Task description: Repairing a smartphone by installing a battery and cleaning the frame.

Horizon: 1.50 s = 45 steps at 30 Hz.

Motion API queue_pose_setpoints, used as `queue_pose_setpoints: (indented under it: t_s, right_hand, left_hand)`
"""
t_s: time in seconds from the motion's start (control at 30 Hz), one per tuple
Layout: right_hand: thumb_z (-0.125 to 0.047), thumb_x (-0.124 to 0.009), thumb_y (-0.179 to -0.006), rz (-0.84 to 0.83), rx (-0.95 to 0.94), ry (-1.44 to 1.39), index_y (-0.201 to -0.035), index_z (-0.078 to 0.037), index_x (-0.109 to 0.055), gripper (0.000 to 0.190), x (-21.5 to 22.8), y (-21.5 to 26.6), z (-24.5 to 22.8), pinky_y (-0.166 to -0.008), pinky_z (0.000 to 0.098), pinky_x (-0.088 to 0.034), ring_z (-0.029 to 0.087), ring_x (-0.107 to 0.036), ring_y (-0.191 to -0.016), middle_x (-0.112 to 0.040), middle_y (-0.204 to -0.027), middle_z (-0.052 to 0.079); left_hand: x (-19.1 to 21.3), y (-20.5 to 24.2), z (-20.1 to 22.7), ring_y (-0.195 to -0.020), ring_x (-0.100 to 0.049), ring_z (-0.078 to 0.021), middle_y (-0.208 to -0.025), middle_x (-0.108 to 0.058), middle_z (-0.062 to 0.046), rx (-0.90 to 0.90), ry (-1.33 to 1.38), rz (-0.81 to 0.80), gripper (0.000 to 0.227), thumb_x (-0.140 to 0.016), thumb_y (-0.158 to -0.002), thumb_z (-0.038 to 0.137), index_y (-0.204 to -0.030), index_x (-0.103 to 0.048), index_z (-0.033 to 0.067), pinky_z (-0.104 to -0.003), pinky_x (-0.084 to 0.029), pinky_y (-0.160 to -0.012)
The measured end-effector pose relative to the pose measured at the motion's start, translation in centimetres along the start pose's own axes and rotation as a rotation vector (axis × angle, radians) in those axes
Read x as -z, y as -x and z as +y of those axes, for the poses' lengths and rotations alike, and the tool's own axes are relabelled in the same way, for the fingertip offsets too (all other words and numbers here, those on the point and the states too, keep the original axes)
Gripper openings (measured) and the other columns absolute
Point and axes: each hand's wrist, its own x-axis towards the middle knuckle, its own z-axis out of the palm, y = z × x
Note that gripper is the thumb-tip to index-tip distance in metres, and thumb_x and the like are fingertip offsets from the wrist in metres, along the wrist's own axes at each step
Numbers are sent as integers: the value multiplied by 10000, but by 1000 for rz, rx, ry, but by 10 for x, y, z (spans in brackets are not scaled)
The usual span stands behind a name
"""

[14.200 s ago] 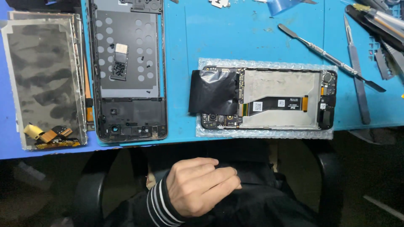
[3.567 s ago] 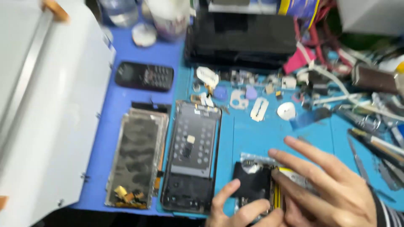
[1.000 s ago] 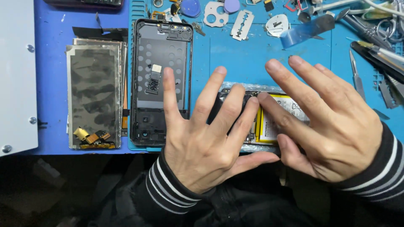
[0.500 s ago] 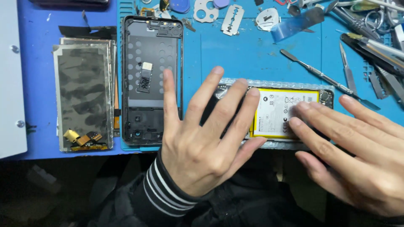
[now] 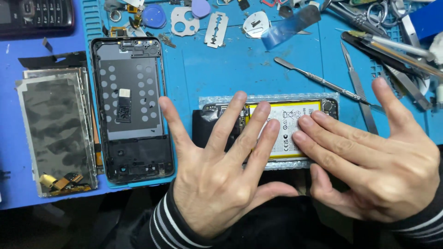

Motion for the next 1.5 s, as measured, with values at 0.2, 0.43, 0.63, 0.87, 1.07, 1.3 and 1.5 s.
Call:
queue_pose_setpoints:
  t_s: [0.2,0.43,0.63,0.87,1.07,1.3,1.5]
  right_hand:
    - [-182,-751,-685,1,-20,9,-1170,-44,-766,505,1,0,-11,-1199,670,-403,239,-718,-1150,-761,-1215,143]
    - [-148,-806,-721,15,-69,-132,-1138,-54,-781,429,10,-6,-3,-1222,624,-419,251,-730,-1107,-772,-1135,146]
    - [-102,-339,-1143,147,-302,-454,-1638,41,-254,522,-4,72,55,-1323,698,-431,547,-516,-1433,-463,-1502,402]
    - [136,-641,-998,130,-282,-169,-1278,203,-631,289,-8,97,46,-1272,626,-493,454,-669,-1185,-697,-1212,329]
    - [52,-737,-786,93,-143,-97,-1174,8,-755,390,-1,62,28,-1141,505,-497,413,-618,-1311,-720,-1292,175]
    - [-285,-757,-835,178,-11,-63,-1192,-54,-778,426,-25,48,8,-1296,639,-235,471,-197,-1521,-511,-1491,306]
    - [-314,-760,-838,215,-95,-182,-1268,-105,-753,479,-33,44,-2,-1342,677,-62,402,55,-1578,-275,-1629,316]
  left_hand:
    - [2,0,3,-1450,-362,-423,-1517,-511,-145,20,-49,12,852,-753,-832,644,-1407,-629,28,-949,-12,-994]
    - [2,3,9,-1488,-264,-371,-1588,-430,-108,60,-103,-17,971,-739,-799,714,-1476,-568,40,-939,1,-1017]
    - [-3,8,10,-1506,-206,-418,-1620,-376,-109,40,-122,-15,967,-754,-822,718,-1483,-576,35,-958,17,-975]
    - [-6,15,24,-1469,-343,-413,-1524,-527,-124,-17,-25,20,655,-811,-870,489,-1359,-667,77,-943,50,-960]
    - [-9,16,29,-1457,-377,-321,-1537,-498,-136,4,-45,17,679,-747,-885,481,-1420,-619,82,-940,-17,-1009]
    - [-7,12,27,-1440,-413,-332,-1488,-545,-156,-5,9,18,681,-831,-814,416,-1360,-653,51,-948,-6,-998]
    - [-5,10,30,-1409,-438,-331,-1477,-545,-171,-9,20,27,654,-843,-811,368,-1345,-665,35,-946,-13,-1006]
